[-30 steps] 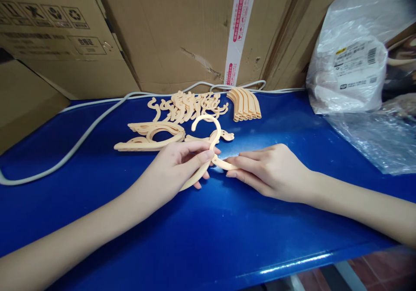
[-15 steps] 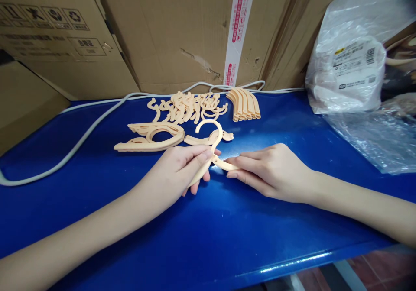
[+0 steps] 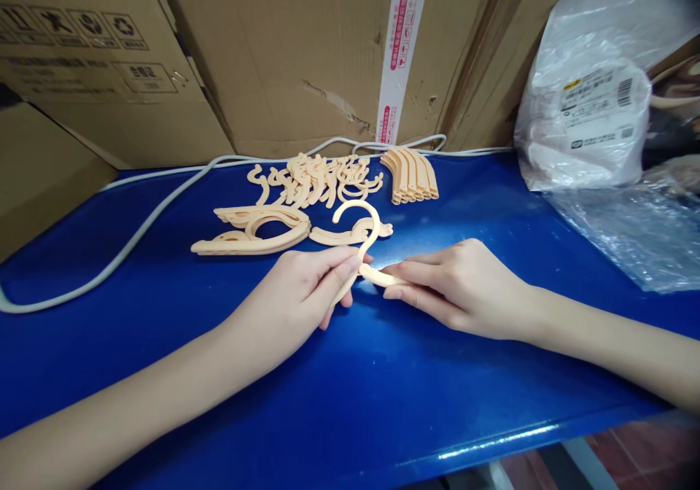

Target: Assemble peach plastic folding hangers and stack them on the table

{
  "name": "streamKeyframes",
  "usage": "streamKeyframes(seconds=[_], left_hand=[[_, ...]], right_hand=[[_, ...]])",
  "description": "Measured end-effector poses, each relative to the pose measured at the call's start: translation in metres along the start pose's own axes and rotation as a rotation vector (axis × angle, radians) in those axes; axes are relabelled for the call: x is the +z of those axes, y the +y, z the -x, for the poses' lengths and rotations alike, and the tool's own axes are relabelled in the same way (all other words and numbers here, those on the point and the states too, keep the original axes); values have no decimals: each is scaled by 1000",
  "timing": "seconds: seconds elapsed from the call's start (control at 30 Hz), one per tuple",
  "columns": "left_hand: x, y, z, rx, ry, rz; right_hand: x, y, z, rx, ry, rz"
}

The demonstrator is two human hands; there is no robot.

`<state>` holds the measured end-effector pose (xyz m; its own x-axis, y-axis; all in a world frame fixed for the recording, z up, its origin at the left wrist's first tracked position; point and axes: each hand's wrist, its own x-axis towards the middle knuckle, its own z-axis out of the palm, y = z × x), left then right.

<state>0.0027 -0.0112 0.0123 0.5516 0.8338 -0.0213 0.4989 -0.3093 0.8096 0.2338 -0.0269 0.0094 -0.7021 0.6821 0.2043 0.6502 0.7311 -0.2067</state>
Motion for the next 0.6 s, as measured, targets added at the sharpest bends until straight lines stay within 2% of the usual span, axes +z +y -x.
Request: streamKeyframes(seconds=[0.33,0.6], left_hand=[[1,-4,3,221,38,-521],[3,-9,4,322,51,-609]], right_hand=[[0,4,-1,-85,48,82],[-2,10,-3,-101,84,95]])
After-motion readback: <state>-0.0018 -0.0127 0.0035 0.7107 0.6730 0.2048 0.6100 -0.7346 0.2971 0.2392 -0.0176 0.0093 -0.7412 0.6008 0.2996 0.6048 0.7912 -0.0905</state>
